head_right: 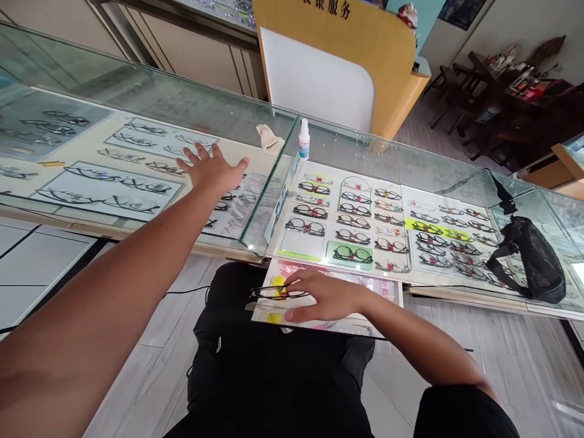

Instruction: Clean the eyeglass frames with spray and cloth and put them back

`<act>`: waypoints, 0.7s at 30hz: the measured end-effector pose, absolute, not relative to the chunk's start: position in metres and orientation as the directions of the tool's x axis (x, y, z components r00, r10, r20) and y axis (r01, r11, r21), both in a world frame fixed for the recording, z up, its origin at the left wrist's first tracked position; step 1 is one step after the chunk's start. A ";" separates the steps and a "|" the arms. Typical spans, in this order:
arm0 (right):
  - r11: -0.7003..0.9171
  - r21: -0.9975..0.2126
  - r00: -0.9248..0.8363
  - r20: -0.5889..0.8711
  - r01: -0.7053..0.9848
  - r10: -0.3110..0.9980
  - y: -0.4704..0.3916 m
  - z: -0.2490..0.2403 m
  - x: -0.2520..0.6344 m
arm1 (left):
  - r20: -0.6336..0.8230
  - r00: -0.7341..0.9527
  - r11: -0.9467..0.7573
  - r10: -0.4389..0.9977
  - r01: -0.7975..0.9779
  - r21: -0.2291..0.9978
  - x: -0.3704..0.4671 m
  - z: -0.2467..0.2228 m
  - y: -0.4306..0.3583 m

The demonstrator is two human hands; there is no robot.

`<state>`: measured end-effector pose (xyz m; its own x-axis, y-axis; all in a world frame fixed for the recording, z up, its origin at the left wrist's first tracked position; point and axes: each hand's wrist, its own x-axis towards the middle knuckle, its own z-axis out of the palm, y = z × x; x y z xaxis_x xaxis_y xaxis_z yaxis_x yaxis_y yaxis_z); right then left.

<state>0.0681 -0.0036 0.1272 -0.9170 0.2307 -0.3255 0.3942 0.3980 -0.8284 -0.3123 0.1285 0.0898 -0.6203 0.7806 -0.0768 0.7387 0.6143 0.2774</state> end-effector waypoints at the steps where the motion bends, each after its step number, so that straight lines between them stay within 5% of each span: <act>1: 0.427 -0.788 -0.894 -0.356 0.444 0.273 -0.002 0.117 0.067 | -0.076 -0.621 0.614 0.780 0.738 0.279 -0.313 0.089 0.129; 5: 0.510 -0.590 -0.779 -0.445 0.626 0.442 0.008 0.077 0.062 | -0.075 -0.624 0.618 0.778 0.737 0.275 -0.314 0.085 0.133; 9: 0.556 -0.479 -0.731 -0.383 0.679 0.565 0.017 0.039 0.054 | -0.061 -0.624 0.613 0.779 0.738 0.282 -0.314 0.083 0.134; 21: 0.654 -0.307 -0.722 -0.305 0.692 0.621 0.040 -0.024 0.033 | -0.049 -0.618 0.606 0.785 0.749 0.267 -0.315 0.079 0.134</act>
